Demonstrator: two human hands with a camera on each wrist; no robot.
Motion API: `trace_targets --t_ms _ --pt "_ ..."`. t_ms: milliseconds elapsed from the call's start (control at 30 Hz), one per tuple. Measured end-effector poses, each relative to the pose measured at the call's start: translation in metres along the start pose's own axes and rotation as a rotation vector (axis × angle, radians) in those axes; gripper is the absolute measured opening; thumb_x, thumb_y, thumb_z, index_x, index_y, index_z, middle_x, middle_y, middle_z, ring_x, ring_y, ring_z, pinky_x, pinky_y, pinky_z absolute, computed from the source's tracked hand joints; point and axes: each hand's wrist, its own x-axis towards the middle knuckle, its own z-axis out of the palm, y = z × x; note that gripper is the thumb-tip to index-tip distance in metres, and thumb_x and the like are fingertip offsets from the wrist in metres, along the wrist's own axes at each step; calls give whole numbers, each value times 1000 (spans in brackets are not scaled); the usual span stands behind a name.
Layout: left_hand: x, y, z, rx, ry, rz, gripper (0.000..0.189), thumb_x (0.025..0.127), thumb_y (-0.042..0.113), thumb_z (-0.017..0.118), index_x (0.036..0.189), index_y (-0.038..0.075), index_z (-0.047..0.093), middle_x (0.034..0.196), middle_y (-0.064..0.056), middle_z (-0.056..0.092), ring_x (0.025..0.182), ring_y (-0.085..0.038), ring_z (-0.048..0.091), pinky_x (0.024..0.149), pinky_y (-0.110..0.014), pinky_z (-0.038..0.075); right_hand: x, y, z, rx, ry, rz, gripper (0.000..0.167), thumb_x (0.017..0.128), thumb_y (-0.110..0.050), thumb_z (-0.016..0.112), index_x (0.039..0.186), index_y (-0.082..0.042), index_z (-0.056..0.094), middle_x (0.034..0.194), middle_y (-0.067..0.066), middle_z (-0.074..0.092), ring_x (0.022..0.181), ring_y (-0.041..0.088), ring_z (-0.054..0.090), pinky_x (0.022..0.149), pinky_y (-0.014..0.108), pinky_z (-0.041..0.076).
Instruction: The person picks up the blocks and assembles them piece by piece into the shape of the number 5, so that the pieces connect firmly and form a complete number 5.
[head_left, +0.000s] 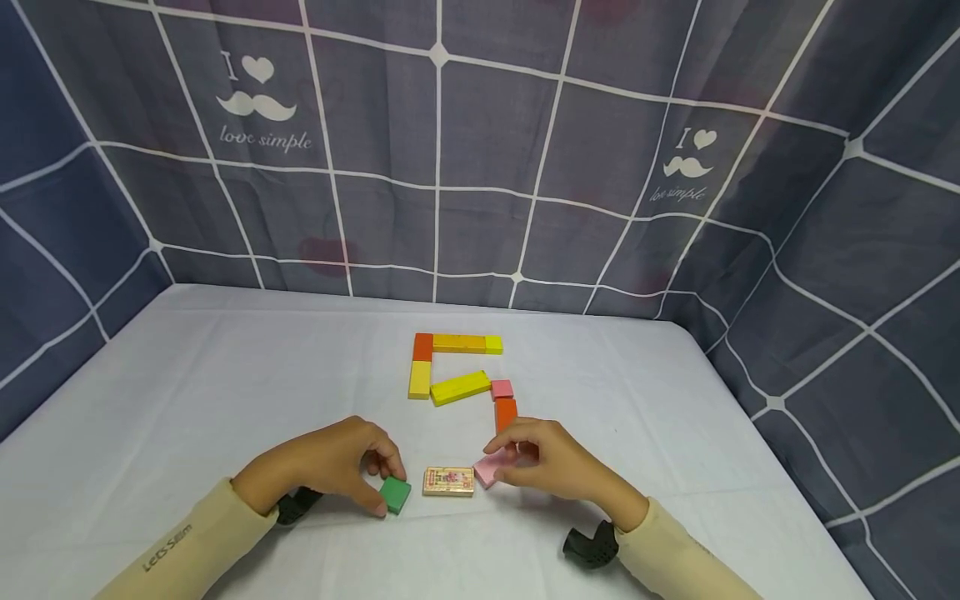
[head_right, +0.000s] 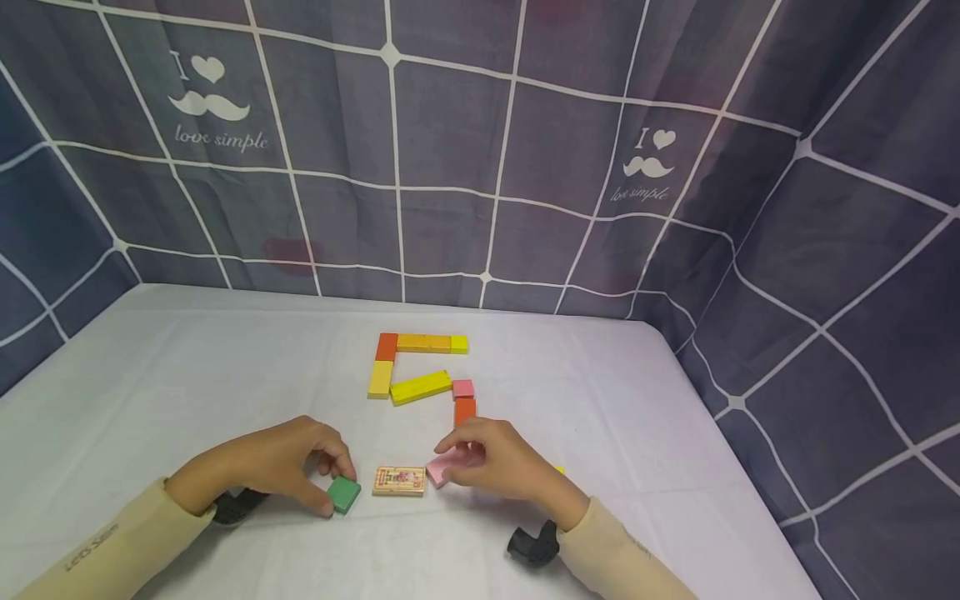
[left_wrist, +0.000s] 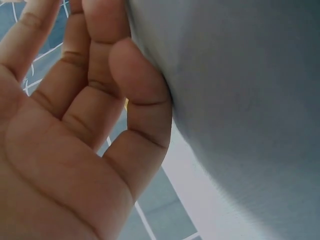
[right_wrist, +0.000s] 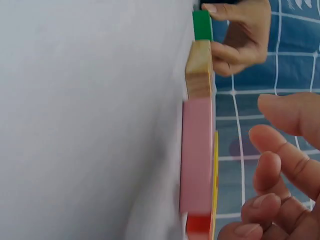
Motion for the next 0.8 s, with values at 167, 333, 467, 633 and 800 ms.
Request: trace_targets --t_ms 167,333,467,633,800 --pt "1 1 2 17 23 4 29 78 13 98 101 18 81 90 16 70 84 -4 61 78 -25 55 -11 9 -13 27 27 5 18 92 -3 83 110 -4 80 89 1 63 72 18 50 65 24 39" --pt "2 2 3 36 56 -2 29 78 15 99 98 19 77 88 15 67 85 -6 60 77 -26 53 -21 17 -29 16 18 24 16 93 -3 83 109 -3 80 85 -4 59 71 12 48 64 25 38" --pt "3 3 4 64 79 -9 29 79 17 99 98 20 77 88 15 66 84 -6 59 77 -26 53 -29 22 -40 13 4 41 16 94 -3 82 109 -2 80 84 -4 59 70 10 48 64 24 38" --pt "4 3 5 110 103 -9 28 80 18 98 99 20 78 91 16 67 85 -5 58 78 -27 53 -37 30 -49 29 -16 51 15 96 -3 80 110 -1 79 85 -4 60 68 10 48 63 24 39" --pt "5 5 8 157 133 -31 27 80 22 98 98 22 78 91 17 66 86 -5 57 79 -27 52 -43 38 -58 32 -20 54 13 97 -3 79 110 -1 79 85 -4 62 68 10 49 62 24 39"
